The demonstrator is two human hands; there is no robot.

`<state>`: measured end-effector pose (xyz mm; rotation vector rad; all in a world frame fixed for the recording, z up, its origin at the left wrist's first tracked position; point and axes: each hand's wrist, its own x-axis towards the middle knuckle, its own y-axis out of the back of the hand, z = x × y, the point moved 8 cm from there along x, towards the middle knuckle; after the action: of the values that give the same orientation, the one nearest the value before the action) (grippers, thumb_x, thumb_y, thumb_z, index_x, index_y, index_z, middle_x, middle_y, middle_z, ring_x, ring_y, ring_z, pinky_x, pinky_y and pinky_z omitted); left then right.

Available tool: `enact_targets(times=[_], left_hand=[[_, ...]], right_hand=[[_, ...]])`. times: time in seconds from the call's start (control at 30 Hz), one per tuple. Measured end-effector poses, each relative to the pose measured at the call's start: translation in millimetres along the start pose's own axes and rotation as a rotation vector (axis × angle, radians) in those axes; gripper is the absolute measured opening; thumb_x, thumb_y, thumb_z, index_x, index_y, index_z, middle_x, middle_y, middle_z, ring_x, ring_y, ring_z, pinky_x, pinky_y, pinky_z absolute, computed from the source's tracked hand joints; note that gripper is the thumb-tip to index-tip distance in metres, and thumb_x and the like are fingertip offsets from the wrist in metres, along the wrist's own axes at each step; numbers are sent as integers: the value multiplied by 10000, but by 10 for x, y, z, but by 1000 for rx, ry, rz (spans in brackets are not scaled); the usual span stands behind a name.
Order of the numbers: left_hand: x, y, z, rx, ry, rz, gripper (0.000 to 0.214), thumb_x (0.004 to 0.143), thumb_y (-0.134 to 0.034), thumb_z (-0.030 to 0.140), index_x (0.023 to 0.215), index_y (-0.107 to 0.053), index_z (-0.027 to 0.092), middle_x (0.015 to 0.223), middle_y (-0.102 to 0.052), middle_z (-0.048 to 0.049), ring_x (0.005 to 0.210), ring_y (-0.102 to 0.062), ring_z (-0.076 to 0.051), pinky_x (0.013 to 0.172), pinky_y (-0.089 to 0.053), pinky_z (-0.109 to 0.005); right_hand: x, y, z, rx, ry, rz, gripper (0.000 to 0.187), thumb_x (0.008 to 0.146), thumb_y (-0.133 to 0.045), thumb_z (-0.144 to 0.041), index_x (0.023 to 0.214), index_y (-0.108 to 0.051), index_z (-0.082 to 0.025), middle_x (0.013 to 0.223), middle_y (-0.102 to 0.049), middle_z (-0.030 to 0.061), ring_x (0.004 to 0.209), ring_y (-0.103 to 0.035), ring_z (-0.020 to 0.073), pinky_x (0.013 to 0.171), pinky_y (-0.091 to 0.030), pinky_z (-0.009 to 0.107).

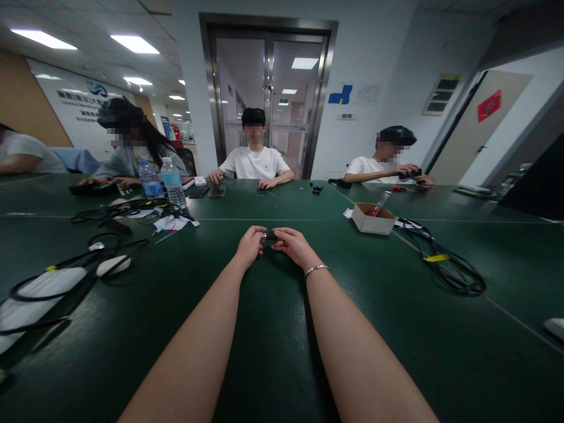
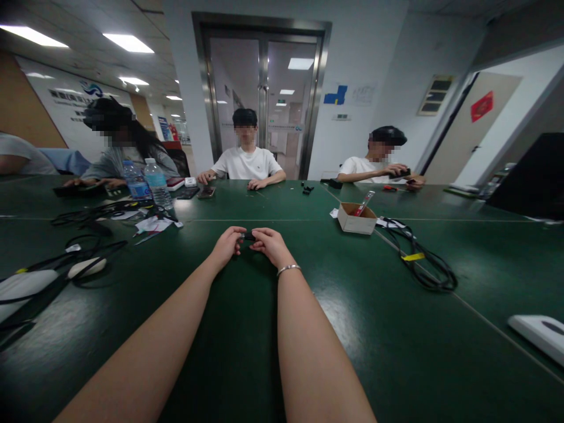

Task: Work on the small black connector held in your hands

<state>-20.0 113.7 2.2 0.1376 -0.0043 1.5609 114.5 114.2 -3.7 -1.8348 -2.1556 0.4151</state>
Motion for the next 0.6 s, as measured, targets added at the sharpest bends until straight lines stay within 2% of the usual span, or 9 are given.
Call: enact_targets(times=[0.13, 0.27, 0.4, 0.53, 0.6], left_hand=[[-1, 0, 28, 16, -31, -5, 237, 886, -392, 283, 969, -571, 152, 627, -459, 22, 455, -433, -71, 396, -383, -156], [0, 17, 20, 54, -9, 28, 216, 873, -397, 218, 986, -568, 150, 678, -468, 16, 432, -421, -62, 372, -366, -163], [-14, 14, 52, 71, -30, 33, 224, 886, -406, 268, 953, -584, 150, 696, -471, 10, 450, -433, -61, 387, -383, -165], [-22, 17, 40, 86, -10, 32, 204, 857, -422, 204, 978, -580, 161, 705, -501, 7, 452, -440, -61, 398, -389, -162], [-23, 6, 36, 67, -7, 13, 210, 865, -422, 235, 987, -577, 162, 685, -497, 8, 462, -443, -69, 402, -396, -163]], right_hand=[[6, 0, 8, -8, 4, -4, 81, 786, -692, -108, 848, -641, -121, 708, -646, 25, 467, -563, 75, 597, -595, 260], [15, 7, 11, -8, 14, -2, 78, 787, -684, -101, 850, -641, -116, 717, -645, 28, 468, -567, 79, 591, -593, 266], [20, -1, 24, -17, 3, -18, 77, 790, -683, -101, 853, -639, -112, 750, -656, 41, 475, -576, 78, 598, -591, 259], [25, 5, 24, -22, 5, -15, 101, 773, -709, -110, 848, -641, -117, 739, -653, 36, 474, -572, 78, 600, -590, 257], [24, 5, 23, -18, 5, -16, 92, 778, -702, -107, 849, -644, -116, 730, -650, 35, 476, -570, 78, 601, -589, 256]])
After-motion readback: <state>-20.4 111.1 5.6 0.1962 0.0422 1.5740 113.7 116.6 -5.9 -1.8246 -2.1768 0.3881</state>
